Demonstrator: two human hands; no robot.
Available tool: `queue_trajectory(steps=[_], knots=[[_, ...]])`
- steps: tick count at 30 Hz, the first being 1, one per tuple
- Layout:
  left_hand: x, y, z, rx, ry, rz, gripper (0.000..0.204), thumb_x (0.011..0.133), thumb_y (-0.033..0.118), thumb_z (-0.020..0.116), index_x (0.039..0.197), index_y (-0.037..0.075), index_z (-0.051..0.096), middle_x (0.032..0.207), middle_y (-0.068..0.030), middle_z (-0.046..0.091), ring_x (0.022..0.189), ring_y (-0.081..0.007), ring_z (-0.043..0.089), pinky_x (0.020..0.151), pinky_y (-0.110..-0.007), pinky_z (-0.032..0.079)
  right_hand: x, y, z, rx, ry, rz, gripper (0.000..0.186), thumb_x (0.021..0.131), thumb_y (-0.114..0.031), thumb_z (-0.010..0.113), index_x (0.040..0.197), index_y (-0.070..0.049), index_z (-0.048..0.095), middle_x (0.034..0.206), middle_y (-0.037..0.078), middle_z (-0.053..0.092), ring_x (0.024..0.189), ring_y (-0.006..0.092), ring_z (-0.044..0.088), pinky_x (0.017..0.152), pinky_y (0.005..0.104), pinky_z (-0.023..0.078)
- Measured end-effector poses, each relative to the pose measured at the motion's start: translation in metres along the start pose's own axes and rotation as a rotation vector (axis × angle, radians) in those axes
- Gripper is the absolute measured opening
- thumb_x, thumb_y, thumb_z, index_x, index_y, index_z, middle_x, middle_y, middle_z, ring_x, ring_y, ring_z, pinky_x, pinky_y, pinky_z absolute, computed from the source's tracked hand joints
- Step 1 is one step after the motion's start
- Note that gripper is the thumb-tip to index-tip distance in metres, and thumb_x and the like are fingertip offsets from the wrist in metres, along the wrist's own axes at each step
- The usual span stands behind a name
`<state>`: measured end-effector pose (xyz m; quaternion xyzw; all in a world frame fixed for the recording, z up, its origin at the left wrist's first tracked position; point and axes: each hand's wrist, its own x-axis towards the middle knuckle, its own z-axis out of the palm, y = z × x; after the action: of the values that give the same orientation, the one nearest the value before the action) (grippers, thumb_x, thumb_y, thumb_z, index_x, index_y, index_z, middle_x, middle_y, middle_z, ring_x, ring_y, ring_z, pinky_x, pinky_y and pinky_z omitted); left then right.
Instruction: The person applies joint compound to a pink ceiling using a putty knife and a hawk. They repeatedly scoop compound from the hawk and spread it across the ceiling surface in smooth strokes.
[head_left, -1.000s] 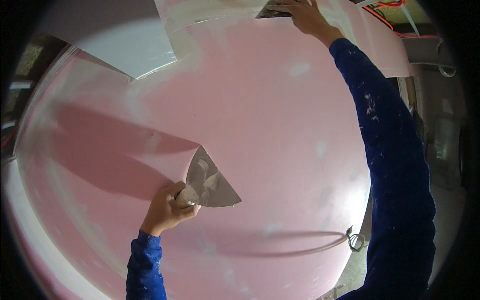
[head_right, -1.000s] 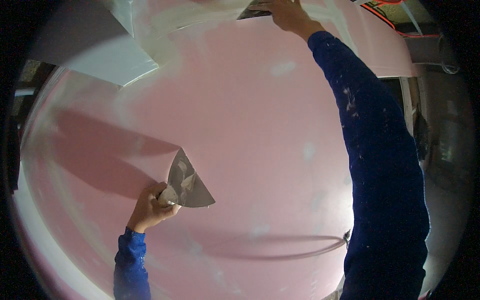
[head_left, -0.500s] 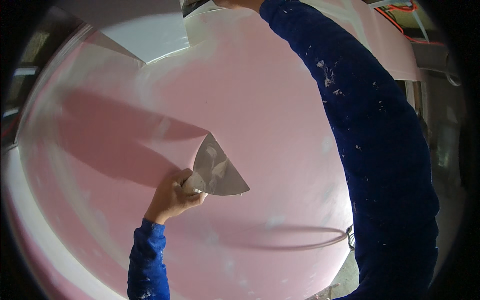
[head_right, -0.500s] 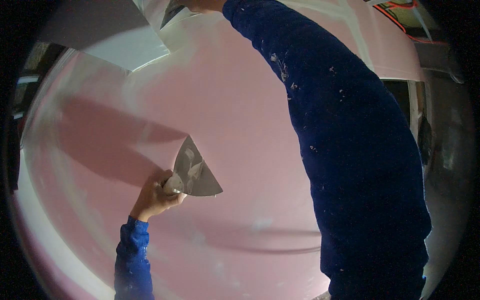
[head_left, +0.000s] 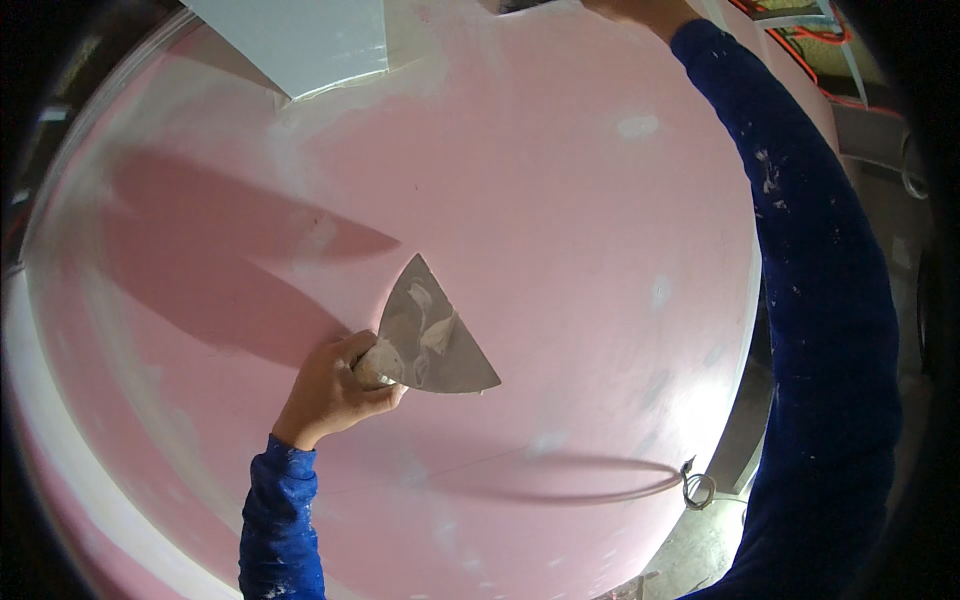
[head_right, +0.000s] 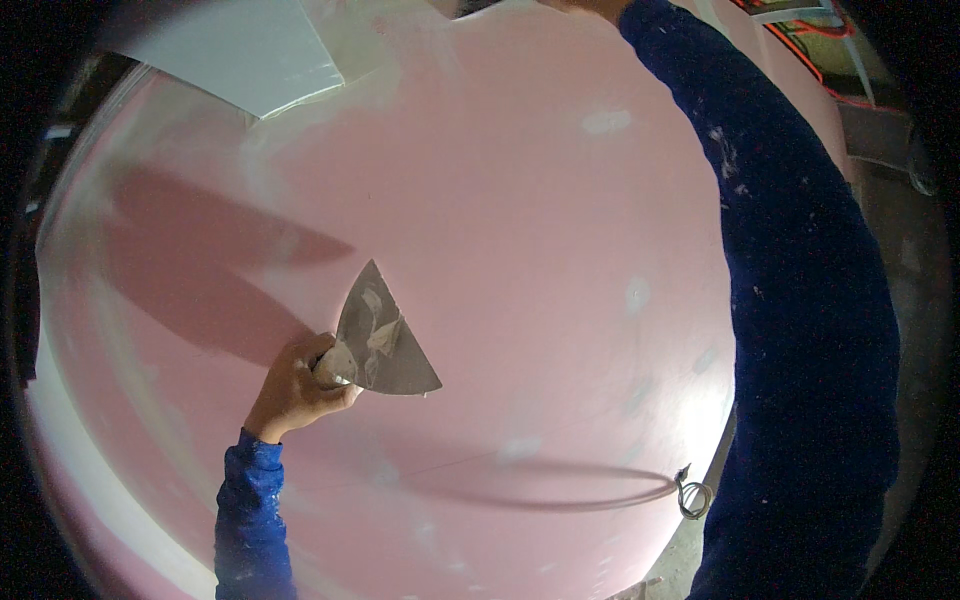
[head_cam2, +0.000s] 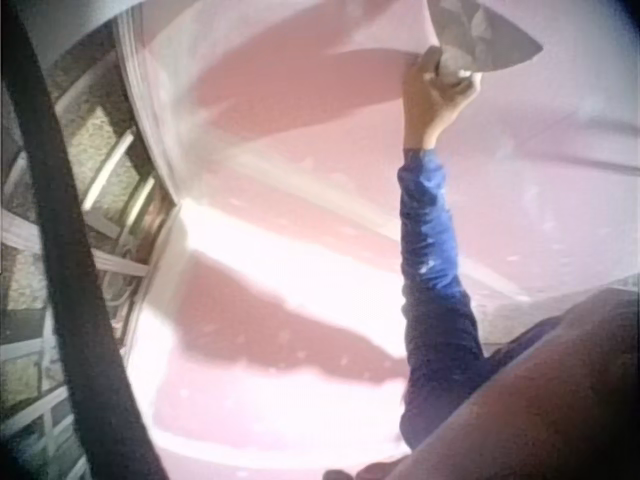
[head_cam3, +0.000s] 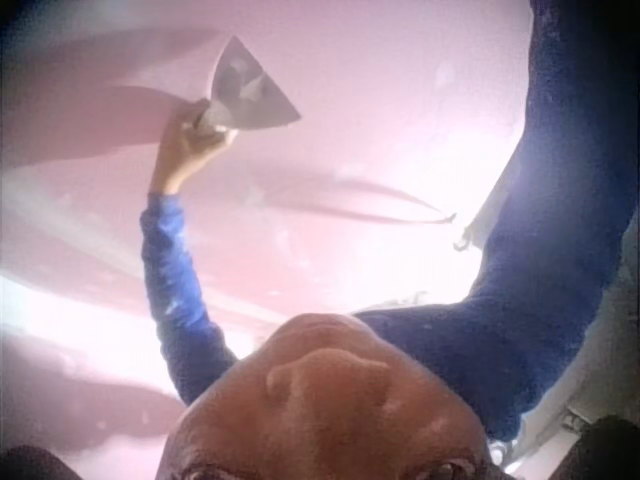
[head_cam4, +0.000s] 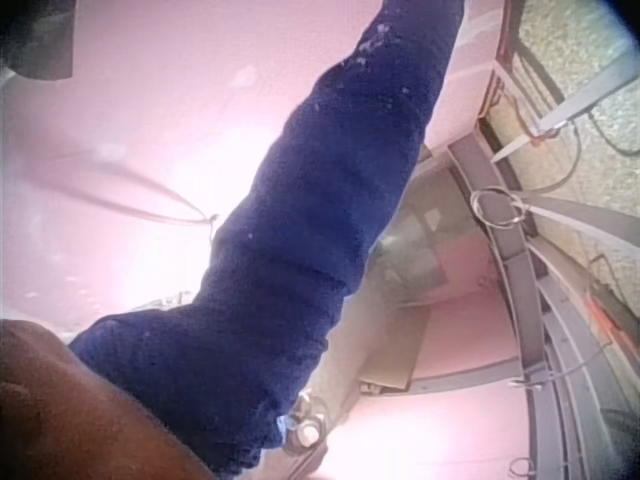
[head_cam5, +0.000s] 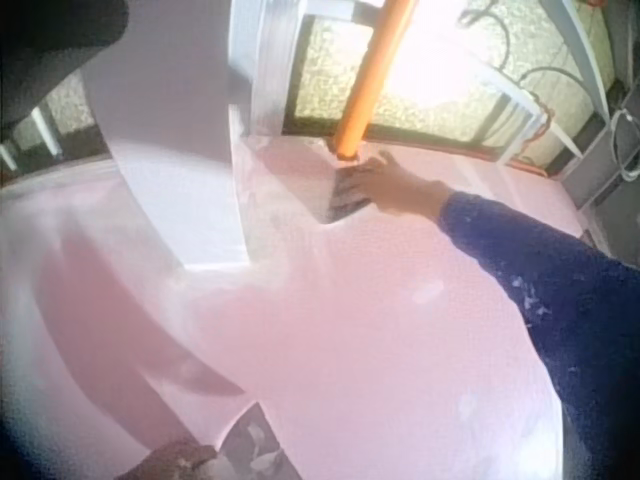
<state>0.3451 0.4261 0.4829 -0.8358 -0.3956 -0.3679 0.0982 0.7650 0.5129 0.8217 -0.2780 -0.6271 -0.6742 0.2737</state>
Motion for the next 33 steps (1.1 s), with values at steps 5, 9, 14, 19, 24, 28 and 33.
queue_trajectory(steps=[5,9,14,19,24,28,33], knots=[[0.0,0.0,0.0,0.016,0.024,0.001,0.027,0.074,0.022,0.083,0.086,0.005,0.066,0.074,-0.0104,0.068,0.066,-0.0242,0.065,0.063,-0.037,0.054,-0.055,0.009,-0.001,0.02,-0.061,0.083,0.061,0.088,0.009,0.053,0.139,-0.023,0.062,0.156,-0.003,0.049,0.148,0.025,0.038,0.125,0.0593,0.017],[-0.001,-0.001,-0.001,0.05,0.03,0.037,0.027,0.074,0.024,0.083,0.088,0.006,0.067,0.077,-0.01,0.069,0.069,-0.0244,0.065,0.065,-0.038,0.054,-0.086,0.015,0.008,-0.32,0.081,0.38,0.051,0.099,-0.004,0.054,0.142,-0.032,0.06,0.135,0.003,0.066,0.118,0.0305,0.064,0.097,0.0513,0.05],[-0.001,-0.004,0.0,0.015,-0.015,-0.049,0.026,0.075,0.025,0.083,0.09,0.009,0.069,0.082,-0.008,0.07,0.072,-0.0237,0.064,0.067,-0.039,0.054,-0.059,0.017,0.023,-0.375,-0.148,0.662,0.063,0.095,-0.006,0.052,0.15,-0.036,0.05,0.142,-0.001,0.061,0.126,0.0328,0.058,0.098,0.0602,0.047],[-0.001,-0.006,0.002,0.031,0.024,0.024,0.025,0.075,0.024,0.082,0.09,0.009,0.068,0.081,-0.0079,0.069,0.071,-0.024,0.064,0.066,-0.039,0.054,-0.032,-0.002,0.035,-0.071,-0.058,0.685,0.05,0.095,-0.002,0.047,0.137,-0.024,0.063,0.148,0.012,0.056,0.135,0.0313,0.052,0.108,0.0634,0.037],[-0.001,-0.006,-0.001,-0.015,-0.02,-0.035,0.027,0.074,0.024,0.083,0.089,0.009,0.067,0.081,-0.0089,0.069,0.074,-0.0247,0.064,0.068,-0.04,0.053,-0.065,-0.025,0.057,-0.16,0.025,0.555,0.05,0.096,-0.01,0.051,0.145,-0.022,0.054,0.135,0.014,0.064,0.119,0.0355,0.062,0.096,0.0558,0.049],[0.0,-0.004,-0.002,0.002,-0.008,-0.017,0.027,0.073,0.024,0.083,0.089,0.009,0.067,0.08,-0.0094,0.068,0.073,-0.0253,0.063,0.068,-0.039,0.053,-0.115,-0.032,0.044,-0.29,-0.145,0.438,0.053,0.096,-0.014,0.055,0.149,-0.017,0.05,0.129,0.021,0.065,0.115,0.0401,0.064,0.097,0.0514,0.051],[-0.005,-0.003,-0.001,-0.026,0.015,0.001,0.027,0.074,0.022,0.082,0.086,0.006,0.064,0.073,-0.0109,0.067,0.065,-0.0254,0.063,0.061,-0.038,0.052,-0.106,0.033,0.033,0.135,-0.163,0.787,0.031,0.099,-0.02,0.053,0.12,-0.005,0.069,0.113,0.027,0.07,0.096,0.0443,0.071,0.088,0.0478,0.059]])
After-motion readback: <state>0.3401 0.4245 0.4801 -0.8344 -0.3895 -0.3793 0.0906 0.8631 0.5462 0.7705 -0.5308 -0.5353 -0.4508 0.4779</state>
